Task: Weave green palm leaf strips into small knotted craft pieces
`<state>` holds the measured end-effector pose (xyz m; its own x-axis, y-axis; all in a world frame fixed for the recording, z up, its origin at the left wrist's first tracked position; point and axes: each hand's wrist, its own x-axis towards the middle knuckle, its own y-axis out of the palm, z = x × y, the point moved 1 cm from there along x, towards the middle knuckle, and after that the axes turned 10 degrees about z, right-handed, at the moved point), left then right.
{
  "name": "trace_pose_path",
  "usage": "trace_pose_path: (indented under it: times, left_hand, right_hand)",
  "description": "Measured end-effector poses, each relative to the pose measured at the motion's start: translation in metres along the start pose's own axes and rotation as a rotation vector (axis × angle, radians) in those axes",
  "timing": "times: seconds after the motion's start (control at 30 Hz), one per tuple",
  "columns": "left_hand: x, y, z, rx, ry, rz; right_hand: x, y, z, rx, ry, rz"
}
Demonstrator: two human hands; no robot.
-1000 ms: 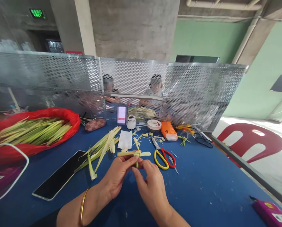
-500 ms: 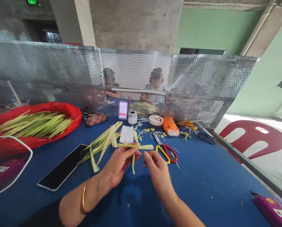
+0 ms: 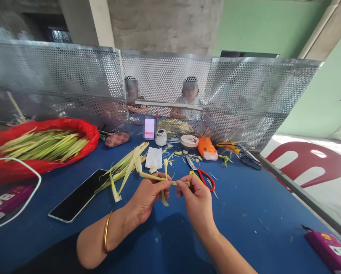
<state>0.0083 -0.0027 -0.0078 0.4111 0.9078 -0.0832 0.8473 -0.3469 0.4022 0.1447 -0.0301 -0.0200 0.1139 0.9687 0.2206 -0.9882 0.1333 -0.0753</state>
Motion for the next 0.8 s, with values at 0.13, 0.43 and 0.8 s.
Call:
trace_pose_path:
  times: [0.13, 0.43, 0.8]
  left_hand:
    - [0.001, -0.002, -0.003, -0.041, -0.046, -0.011]
    - [0.004, -0.009, -0.014, -0.133, -0.178, 0.12]
    - [0.003, -0.009, -0.012, -0.041, -0.136, 0.133]
  right_hand:
    - [0.002, -0.006, 0.0, -0.004, -0.03, -0.05]
    - [0.006, -0.013, 0.004, -0.507, -0.254, -0.013]
    - [0.002, -0.003, 0.011, -0.694, -0.357, 0.155]
